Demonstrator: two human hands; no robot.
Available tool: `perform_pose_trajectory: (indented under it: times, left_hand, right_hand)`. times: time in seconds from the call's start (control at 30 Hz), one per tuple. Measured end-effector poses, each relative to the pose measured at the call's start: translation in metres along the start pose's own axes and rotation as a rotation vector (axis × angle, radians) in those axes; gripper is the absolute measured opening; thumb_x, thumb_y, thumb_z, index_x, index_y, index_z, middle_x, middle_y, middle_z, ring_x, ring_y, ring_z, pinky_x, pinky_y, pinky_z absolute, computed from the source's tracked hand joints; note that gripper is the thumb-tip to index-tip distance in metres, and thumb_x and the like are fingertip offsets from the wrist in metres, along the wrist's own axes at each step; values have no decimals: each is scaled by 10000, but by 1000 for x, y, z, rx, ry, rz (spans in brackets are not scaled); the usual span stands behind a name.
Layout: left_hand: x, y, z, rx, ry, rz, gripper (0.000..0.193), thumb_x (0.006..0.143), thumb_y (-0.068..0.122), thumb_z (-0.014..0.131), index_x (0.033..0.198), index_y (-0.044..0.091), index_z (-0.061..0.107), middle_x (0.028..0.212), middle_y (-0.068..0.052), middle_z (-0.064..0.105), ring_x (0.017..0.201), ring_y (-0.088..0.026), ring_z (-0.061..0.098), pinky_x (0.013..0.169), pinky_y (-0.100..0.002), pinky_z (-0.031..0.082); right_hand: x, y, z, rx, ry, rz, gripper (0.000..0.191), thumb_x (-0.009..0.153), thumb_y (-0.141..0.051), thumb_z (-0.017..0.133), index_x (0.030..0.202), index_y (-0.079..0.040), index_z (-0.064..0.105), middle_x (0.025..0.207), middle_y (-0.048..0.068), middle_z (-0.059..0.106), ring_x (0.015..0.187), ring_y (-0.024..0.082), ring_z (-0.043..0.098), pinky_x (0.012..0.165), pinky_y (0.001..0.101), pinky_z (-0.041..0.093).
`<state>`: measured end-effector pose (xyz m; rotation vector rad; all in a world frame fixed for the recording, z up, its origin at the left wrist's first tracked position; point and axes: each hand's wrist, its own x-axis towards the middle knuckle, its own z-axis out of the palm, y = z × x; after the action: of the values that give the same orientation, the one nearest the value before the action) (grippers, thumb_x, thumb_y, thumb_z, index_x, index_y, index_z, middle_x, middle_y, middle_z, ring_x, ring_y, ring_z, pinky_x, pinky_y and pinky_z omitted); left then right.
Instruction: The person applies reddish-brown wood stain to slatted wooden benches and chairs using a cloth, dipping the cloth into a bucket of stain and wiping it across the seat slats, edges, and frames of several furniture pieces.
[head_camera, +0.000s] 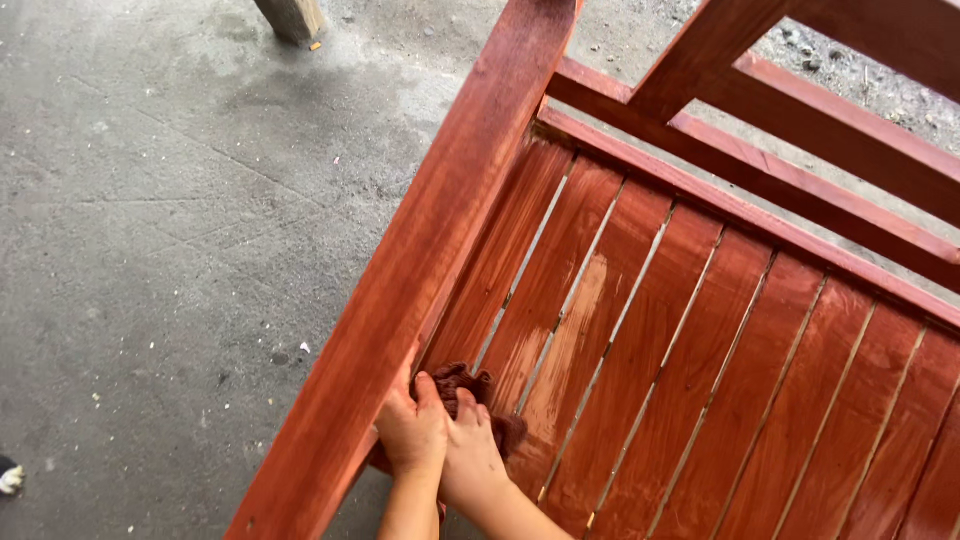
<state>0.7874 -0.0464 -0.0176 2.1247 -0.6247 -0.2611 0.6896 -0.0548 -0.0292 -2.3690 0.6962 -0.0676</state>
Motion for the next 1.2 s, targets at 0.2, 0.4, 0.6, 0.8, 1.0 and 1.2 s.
perform_pose_trajectory:
  times: [0.2,0.4,0.6,0.8,1.0,1.2]
  left_hand:
    - [-19,6,-29,-42,-9,65,398,945,22,500,1318,-29,630,1399,-257,606,1333,-405,541,1136,-451,382]
    - [-51,-1,-51,-18,-10,186,374,964,27,496,1314,-24,619,1350,-227,647,1273,-409,598,1096,-444,438]
    - [-101,-27,-51,-91,239,-381,229,924,19,626,1146,9,680,1099,-87,733,968,-214,716,788,-333,578]
    - [-94,-57,-32,-547,374,-704,169,902,62,743,1059,11,702,983,-81,753,837,-131,700,703,-298,556]
    - [-90,-64,-36,-444,309,-705,136,868,12,747,1002,-12,735,939,-104,787,804,-147,725,745,-278,584]
    - [-79,-67,-45,-506,227,-708,215,829,-38,724,1029,-8,654,928,-83,747,820,-161,744,753,-301,638]
  right_hand:
    - [2,-6,-25,-55,-171,-83,618,831,-286,685,1408,-95,575,1506,148,434,1310,553,361,1002,665,354]
    - [-52,26,-66,-59,-90,-211,297,793,-369,796,1034,-199,754,1422,121,508,1250,555,428,957,644,420]
    - [-109,75,-96,-111,-110,-241,298,659,-283,828,947,-214,795,1391,137,548,1212,534,468,894,624,467]
    - [-83,59,-69,-47,159,-204,316,661,-325,841,969,-258,824,1247,100,627,1147,455,519,926,569,486]
    - [20,1,-38,-118,209,-239,340,608,-308,844,946,-282,822,1281,63,632,1175,424,534,938,533,496]
    - [33,-29,-41,-124,296,-181,352,587,-360,905,884,-204,798,1217,75,609,1086,401,539,835,529,492]
